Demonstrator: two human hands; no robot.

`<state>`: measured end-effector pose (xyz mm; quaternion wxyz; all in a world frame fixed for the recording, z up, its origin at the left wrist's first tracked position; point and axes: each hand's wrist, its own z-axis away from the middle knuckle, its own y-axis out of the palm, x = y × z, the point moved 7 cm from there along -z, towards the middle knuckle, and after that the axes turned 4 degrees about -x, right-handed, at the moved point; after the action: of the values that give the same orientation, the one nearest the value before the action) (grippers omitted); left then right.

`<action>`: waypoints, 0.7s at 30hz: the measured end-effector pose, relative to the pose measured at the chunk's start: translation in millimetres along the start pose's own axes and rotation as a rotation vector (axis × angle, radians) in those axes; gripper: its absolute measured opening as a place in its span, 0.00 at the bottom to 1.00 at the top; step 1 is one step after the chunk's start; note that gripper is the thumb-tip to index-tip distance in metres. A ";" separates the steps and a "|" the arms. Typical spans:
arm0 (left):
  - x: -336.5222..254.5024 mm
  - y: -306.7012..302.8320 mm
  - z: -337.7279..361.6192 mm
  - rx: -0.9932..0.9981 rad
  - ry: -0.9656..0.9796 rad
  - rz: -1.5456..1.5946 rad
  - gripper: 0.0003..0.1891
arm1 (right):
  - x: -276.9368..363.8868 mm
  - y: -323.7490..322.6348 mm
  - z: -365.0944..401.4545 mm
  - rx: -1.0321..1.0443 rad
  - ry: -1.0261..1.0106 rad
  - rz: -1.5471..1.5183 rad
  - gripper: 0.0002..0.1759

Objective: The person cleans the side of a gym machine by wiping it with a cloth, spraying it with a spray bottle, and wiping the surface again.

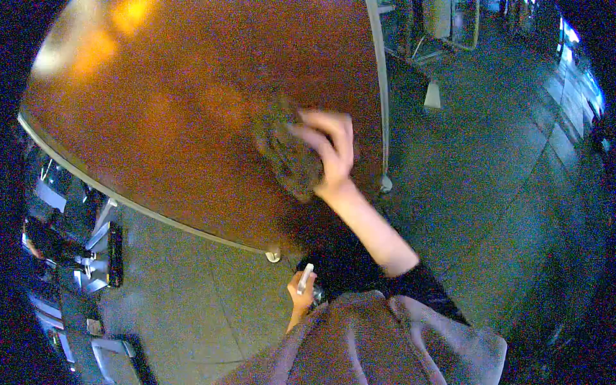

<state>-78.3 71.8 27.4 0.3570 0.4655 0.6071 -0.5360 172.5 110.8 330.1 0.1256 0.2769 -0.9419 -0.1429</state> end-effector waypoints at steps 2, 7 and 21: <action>21.2 0.9 -2.7 -0.012 -0.012 0.043 0.08 | -19.1 -26.8 115.1 0.029 0.209 0.086 0.18; -73.3 14.5 -22.9 -0.023 -0.040 -0.102 0.10 | -39.9 -49.7 169.3 0.178 0.475 0.085 0.12; -332.6 44.8 -113.9 -0.283 0.466 0.053 0.10 | -124.9 -50.6 58.9 -0.115 0.770 -0.066 0.15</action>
<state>75.3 122.8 342.7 0.2830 0.5375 0.7294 -0.3146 280.3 151.3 238.6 0.4806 0.3330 -0.8068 -0.0853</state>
